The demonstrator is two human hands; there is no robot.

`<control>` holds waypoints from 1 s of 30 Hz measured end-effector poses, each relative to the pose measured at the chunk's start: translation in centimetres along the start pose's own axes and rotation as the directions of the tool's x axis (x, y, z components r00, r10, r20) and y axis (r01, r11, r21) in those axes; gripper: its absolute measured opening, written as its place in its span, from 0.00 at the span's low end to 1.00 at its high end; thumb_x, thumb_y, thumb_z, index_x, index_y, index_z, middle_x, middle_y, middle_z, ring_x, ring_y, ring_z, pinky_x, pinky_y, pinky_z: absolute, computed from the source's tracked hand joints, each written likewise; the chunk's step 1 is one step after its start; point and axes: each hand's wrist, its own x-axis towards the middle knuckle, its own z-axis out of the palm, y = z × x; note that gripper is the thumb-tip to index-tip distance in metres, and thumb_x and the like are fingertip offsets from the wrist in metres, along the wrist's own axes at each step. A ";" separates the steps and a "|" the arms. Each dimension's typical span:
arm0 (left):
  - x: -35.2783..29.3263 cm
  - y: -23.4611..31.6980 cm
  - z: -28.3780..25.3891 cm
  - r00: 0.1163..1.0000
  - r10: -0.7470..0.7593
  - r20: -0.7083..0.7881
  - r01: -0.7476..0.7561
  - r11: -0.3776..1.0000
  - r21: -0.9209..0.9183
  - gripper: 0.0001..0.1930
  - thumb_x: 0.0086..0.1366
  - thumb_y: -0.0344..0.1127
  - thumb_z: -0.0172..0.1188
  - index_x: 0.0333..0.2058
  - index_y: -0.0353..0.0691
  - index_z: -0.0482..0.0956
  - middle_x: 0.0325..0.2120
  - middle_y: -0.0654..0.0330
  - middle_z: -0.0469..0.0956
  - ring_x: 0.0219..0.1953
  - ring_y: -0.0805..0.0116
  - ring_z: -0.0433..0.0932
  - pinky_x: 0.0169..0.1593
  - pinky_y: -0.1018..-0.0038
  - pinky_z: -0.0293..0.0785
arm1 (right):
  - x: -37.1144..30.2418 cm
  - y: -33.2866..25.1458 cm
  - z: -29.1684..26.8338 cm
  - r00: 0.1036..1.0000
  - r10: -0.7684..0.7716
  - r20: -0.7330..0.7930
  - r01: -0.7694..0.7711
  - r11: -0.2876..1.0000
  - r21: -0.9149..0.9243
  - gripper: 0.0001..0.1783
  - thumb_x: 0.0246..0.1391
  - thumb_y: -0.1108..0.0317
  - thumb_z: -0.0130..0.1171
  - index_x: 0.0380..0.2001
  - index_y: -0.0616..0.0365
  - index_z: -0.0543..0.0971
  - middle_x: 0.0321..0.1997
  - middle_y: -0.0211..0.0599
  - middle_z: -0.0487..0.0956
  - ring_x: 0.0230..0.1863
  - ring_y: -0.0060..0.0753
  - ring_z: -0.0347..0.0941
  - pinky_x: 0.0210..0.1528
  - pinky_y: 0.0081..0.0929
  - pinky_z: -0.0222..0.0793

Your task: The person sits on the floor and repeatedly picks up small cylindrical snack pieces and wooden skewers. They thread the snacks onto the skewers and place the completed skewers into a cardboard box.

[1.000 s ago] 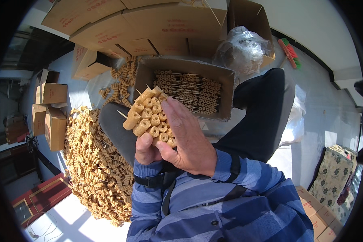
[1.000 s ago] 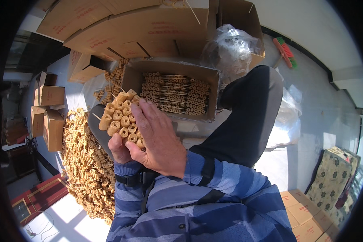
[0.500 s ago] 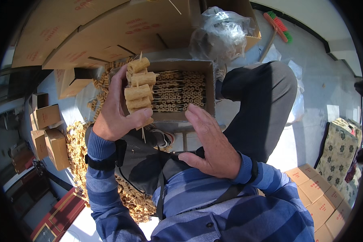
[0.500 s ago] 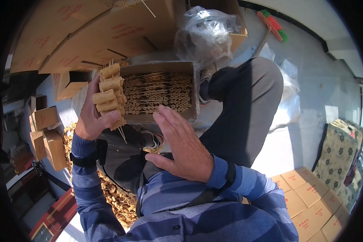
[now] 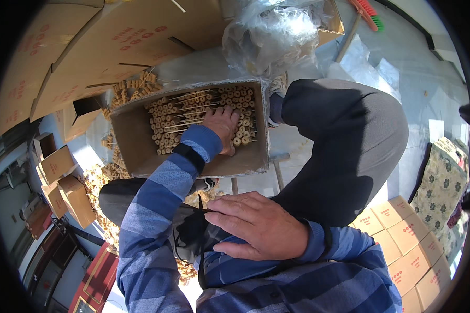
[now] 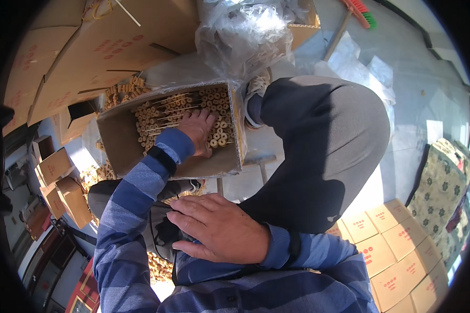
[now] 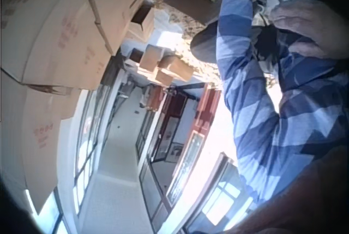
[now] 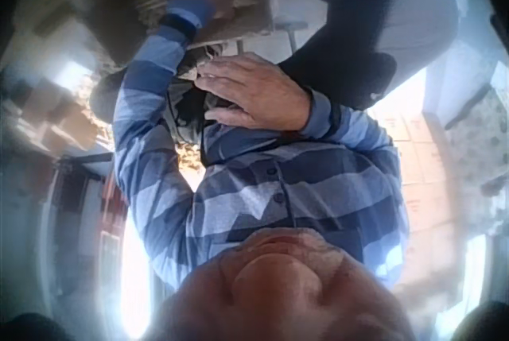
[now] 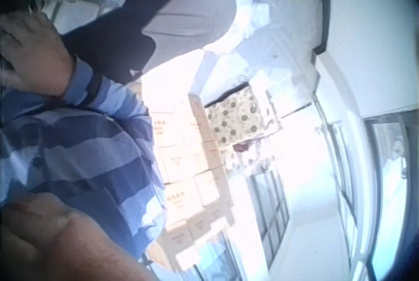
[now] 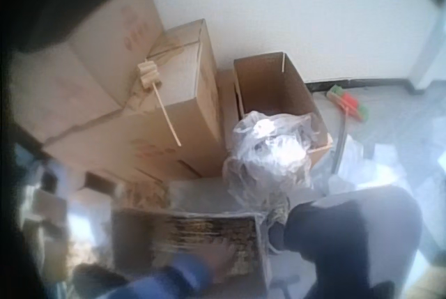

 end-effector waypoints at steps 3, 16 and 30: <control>1.7 0.3 1.2 1.000 0.016 -0.006 -0.016 0.998 -0.057 0.57 0.42 0.48 0.76 0.69 0.40 0.55 0.60 0.46 0.66 0.64 0.46 0.64 0.64 0.51 0.62 | 0.3 0.4 0.3 1.000 0.008 0.010 -0.008 1.000 -0.017 0.28 0.54 0.55 0.70 0.55 0.58 0.77 0.58 0.42 0.76 0.59 0.41 0.74 0.58 0.37 0.70; 2.9 0.3 4.3 0.999 0.006 -0.038 -0.012 0.986 -0.167 0.60 0.44 0.48 0.76 0.72 0.45 0.49 0.62 0.46 0.64 0.65 0.43 0.63 0.65 0.49 0.60 | 0.8 1.1 1.1 0.987 0.123 0.103 -0.116 0.991 -0.070 0.24 0.56 0.59 0.67 0.53 0.57 0.78 0.53 0.39 0.79 0.53 0.39 0.77 0.55 0.34 0.72; 3.6 -0.5 4.7 0.998 0.061 -0.014 -0.062 0.972 -0.226 0.56 0.48 0.43 0.77 0.72 0.48 0.52 0.65 0.48 0.62 0.67 0.42 0.60 0.68 0.48 0.56 | 0.9 1.2 2.1 0.980 0.143 0.140 -0.120 0.979 -0.163 0.19 0.58 0.60 0.64 0.48 0.58 0.80 0.48 0.38 0.81 0.46 0.38 0.79 0.51 0.33 0.73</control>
